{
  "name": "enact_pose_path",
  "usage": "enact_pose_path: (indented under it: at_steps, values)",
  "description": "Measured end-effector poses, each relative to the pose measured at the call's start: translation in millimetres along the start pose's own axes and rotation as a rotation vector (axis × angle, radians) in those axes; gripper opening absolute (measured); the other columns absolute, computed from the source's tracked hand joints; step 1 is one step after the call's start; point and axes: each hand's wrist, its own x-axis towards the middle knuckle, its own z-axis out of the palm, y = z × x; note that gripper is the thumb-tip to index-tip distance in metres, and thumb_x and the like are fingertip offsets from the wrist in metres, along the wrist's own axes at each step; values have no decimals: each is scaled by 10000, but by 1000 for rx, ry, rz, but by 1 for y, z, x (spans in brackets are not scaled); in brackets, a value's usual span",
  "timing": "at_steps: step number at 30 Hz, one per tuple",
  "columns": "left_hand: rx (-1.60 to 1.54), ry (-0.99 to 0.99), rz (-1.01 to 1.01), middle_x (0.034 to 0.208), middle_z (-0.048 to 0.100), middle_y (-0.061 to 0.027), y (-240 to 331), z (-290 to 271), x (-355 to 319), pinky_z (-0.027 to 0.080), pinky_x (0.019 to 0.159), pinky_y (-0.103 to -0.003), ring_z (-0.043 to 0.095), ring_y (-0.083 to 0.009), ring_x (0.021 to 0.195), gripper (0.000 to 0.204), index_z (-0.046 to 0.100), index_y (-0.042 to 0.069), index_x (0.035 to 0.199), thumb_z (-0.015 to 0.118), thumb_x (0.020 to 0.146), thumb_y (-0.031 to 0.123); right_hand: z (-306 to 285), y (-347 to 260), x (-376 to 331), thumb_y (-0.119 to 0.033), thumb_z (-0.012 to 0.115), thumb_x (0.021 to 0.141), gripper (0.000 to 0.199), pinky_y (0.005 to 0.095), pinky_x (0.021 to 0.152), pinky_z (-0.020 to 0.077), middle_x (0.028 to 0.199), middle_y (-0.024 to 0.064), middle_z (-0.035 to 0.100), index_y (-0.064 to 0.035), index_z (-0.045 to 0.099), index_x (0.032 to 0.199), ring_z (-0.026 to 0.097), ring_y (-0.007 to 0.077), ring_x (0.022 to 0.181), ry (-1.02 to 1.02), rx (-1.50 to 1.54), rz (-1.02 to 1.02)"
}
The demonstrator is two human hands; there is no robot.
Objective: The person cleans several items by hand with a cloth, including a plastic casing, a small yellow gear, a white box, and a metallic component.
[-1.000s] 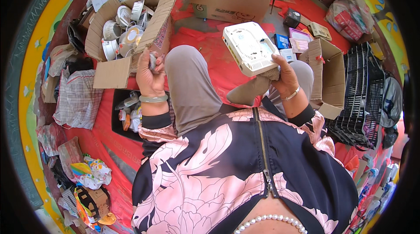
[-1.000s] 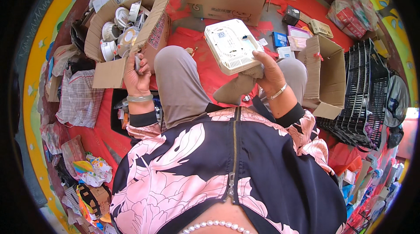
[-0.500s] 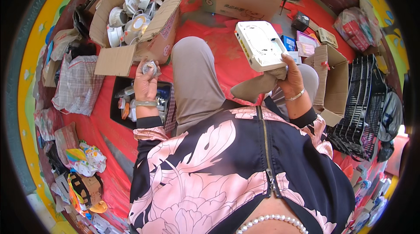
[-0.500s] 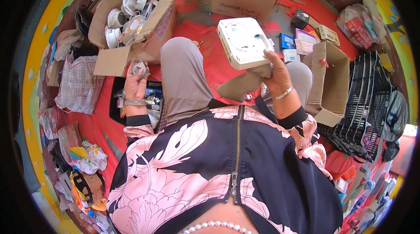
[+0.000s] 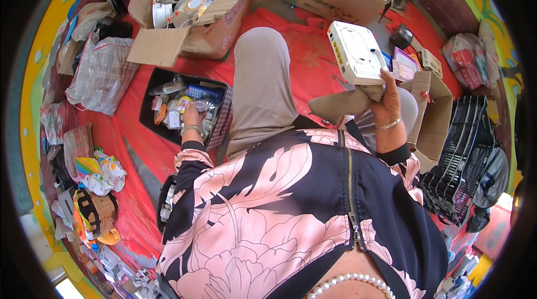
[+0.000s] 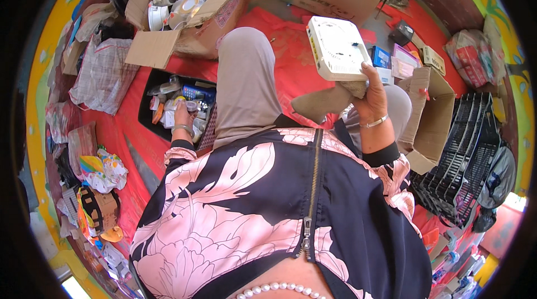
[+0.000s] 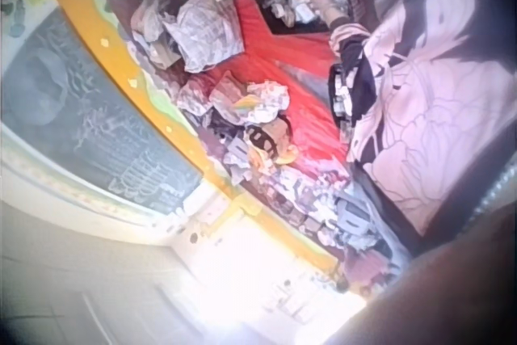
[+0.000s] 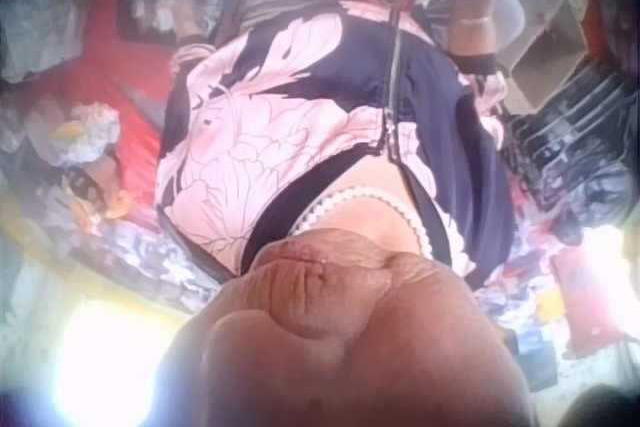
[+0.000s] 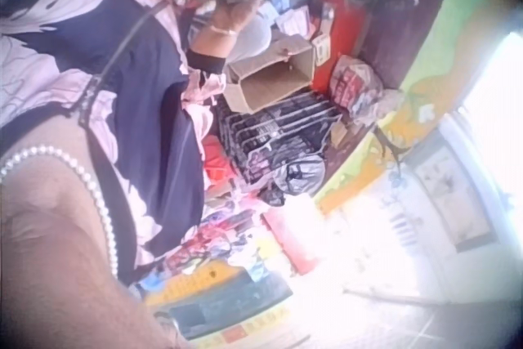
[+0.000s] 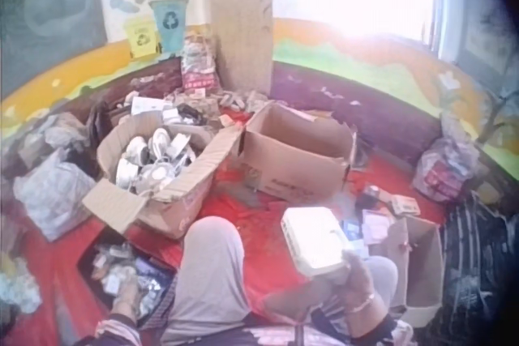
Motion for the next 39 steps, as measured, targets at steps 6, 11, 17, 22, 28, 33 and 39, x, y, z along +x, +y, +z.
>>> enact_pose_path:
  at_steps: [6,11,17,22,28,33,39]
  values:
    - [638,201,475,872,664,-133,80,69,-30,484,755,-293,621,-205,794,323,650,-20,949,513,920,271,1,1,-1,-248,646,807,515,452,828,522,1100,142,602,-2,469,1224,611,285,981,-42,-11,30]
    - [-123,-434,809,1104,607,-122,163,168,-155,436,895,-297,570,-191,998,357,555,-34,1151,545,919,236,29,4,-9,-260,637,820,566,418,869,505,1147,149,583,4,423,1273,603,266,1015,-245,47,78]
    - [-452,-1340,257,1307,453,-105,140,257,-225,354,1031,-377,432,-226,1223,796,335,10,1356,552,830,568,54,8,-21,-315,665,797,678,378,939,456,1195,147,559,13,367,1311,577,243,1070,-396,118,46]
    - [-507,-1242,-3,1425,344,-88,137,280,-250,346,1043,-421,400,-277,1266,916,253,138,1424,343,773,775,48,5,-28,-361,656,824,582,331,860,487,1112,116,600,9,466,1231,603,198,984,-393,-111,147]
    - [-713,-1341,-325,1346,445,-151,153,285,-247,391,923,-615,442,-481,1166,778,365,142,1376,368,824,689,28,-9,-26,-362,602,883,404,288,667,514,962,76,631,-4,591,1071,614,139,779,-202,-527,189]
    - [-673,-1379,-339,1317,465,-164,145,274,-236,402,902,-626,475,-445,1146,777,361,146,1378,383,822,689,33,-66,-21,-258,516,930,334,354,786,526,1021,116,624,21,534,1112,629,215,883,43,-130,-190]
    - [-625,-1266,-347,1240,519,-157,128,287,-243,478,876,-497,554,-346,1067,757,396,116,1343,399,836,679,87,-57,-34,-224,519,927,320,310,835,480,1087,133,600,-15,523,1169,603,215,972,-59,-607,-583]
